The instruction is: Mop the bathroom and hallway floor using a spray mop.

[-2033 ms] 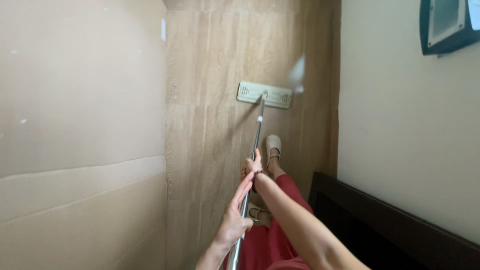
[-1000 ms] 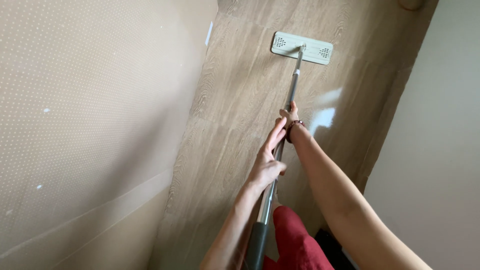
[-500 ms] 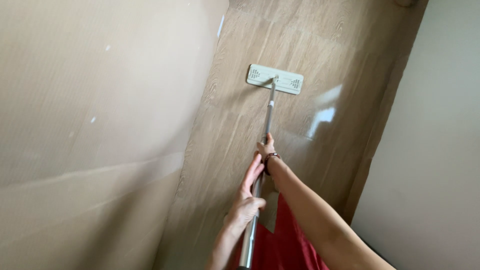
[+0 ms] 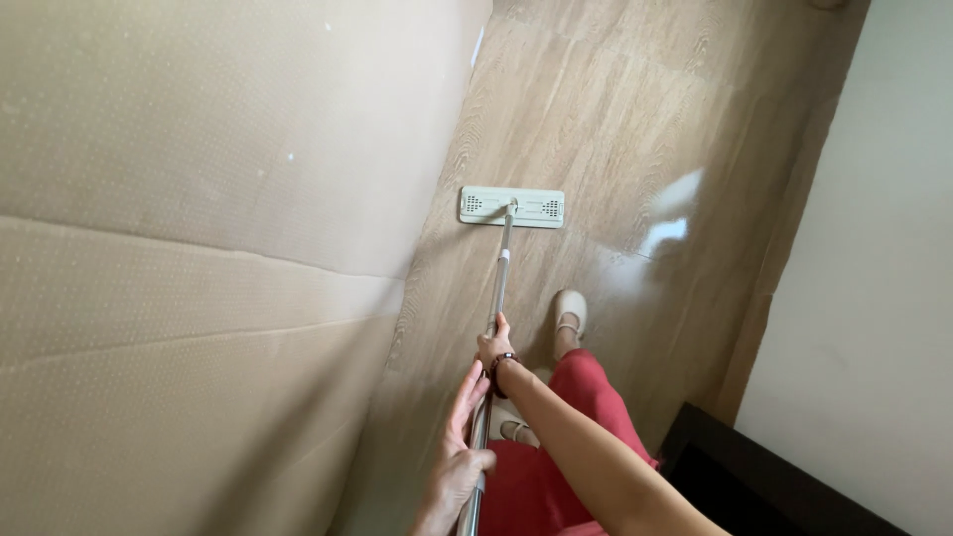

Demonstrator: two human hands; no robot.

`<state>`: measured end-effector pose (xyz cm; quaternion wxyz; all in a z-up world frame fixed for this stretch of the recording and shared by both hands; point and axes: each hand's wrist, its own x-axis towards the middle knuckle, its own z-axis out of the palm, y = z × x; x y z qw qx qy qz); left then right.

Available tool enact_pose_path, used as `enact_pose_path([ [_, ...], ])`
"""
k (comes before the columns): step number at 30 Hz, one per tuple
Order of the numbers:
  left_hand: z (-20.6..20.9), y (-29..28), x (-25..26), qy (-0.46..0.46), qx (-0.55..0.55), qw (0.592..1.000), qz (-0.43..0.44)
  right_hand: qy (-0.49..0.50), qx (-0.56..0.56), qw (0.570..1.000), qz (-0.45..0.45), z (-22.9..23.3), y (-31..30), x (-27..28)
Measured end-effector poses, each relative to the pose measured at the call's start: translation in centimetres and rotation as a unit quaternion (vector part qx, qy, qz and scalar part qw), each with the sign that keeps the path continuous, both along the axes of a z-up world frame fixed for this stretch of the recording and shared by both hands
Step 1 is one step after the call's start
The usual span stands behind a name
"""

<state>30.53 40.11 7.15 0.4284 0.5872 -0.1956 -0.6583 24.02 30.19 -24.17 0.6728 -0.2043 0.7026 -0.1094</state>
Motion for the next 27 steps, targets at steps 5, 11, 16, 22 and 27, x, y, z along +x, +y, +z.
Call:
enact_pose_path([
  [5,-1.1,-4.6,1.8,0.013,0.008,1.0,0.003,0.026,-0.016,0.999,0.029,0.6,-4.8,1.6],
  [11,-1.5,-17.2,3.3,0.012,0.033,0.999,0.009,0.088,-0.066,0.991,0.081,-5.3,-17.4,3.4],
  [16,-3.9,-26.9,2.6,0.096,0.024,0.993,0.067,0.153,0.006,0.98,0.127,4.2,-30.6,4.3],
  [22,-7.0,-34.3,2.9,0.182,-0.019,0.969,0.166,0.267,-0.021,0.921,0.283,1.8,-40.5,6.0],
  [27,-9.3,-37.8,2.9,0.226,-0.044,0.94,0.251,0.282,-0.045,0.926,0.247,4.2,-45.1,7.3],
])
